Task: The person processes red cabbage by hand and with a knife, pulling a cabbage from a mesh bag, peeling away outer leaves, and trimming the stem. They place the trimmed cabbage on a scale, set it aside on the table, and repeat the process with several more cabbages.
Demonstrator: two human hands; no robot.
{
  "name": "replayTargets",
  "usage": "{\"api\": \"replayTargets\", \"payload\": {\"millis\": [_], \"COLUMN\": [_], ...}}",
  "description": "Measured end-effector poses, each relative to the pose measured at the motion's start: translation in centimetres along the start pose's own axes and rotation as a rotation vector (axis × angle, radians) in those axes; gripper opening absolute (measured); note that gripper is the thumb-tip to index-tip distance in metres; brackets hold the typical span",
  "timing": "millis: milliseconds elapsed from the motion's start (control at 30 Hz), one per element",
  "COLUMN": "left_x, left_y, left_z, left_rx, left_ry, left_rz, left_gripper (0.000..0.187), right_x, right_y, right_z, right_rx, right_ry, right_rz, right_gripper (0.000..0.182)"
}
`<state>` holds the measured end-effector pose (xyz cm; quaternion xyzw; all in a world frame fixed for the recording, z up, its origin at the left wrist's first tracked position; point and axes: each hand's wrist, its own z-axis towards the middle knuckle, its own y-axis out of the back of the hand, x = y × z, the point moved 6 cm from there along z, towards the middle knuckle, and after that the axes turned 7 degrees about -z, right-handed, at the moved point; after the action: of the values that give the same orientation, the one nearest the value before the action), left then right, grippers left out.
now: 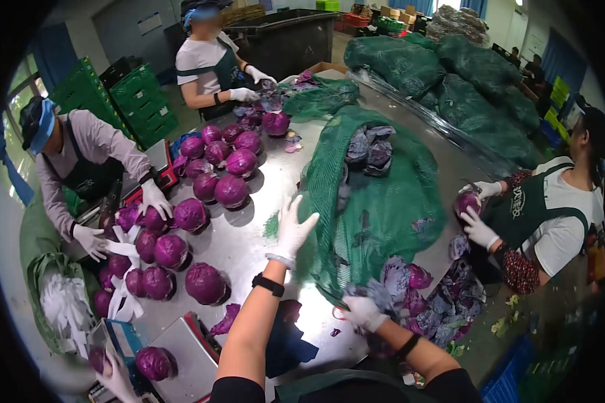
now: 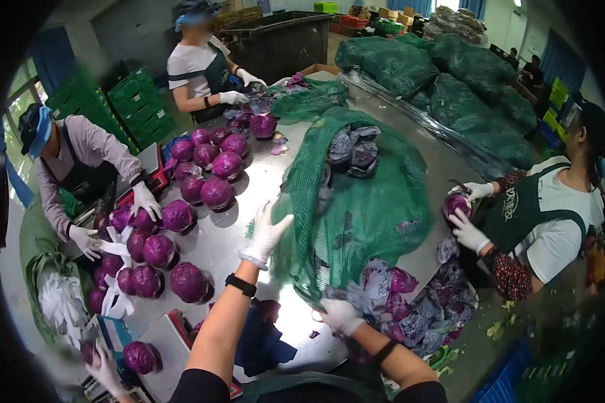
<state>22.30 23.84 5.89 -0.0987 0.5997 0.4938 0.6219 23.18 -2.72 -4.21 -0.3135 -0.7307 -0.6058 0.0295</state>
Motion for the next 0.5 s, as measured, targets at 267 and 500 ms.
{"api": "replayTargets", "payload": {"millis": [267, 500], "left_x": [-5.8, -8.3], "left_y": [-11.5, -12.8], "left_z": [-0.4, -7.5], "left_rx": [0.3, 0.573], "left_ry": [-0.369, -0.885], "left_rz": [0.472, 0.391], "left_gripper": [0.075, 0.016], "right_x": [-8.3, -18.6], "right_y": [0.8, 1.8], "right_z": [-17.6, -27.8], "right_rx": [0.313, -0.002], "right_ry": [-0.043, -0.237], "right_rz": [-0.176, -0.217], "right_gripper": [0.025, 0.06]}}
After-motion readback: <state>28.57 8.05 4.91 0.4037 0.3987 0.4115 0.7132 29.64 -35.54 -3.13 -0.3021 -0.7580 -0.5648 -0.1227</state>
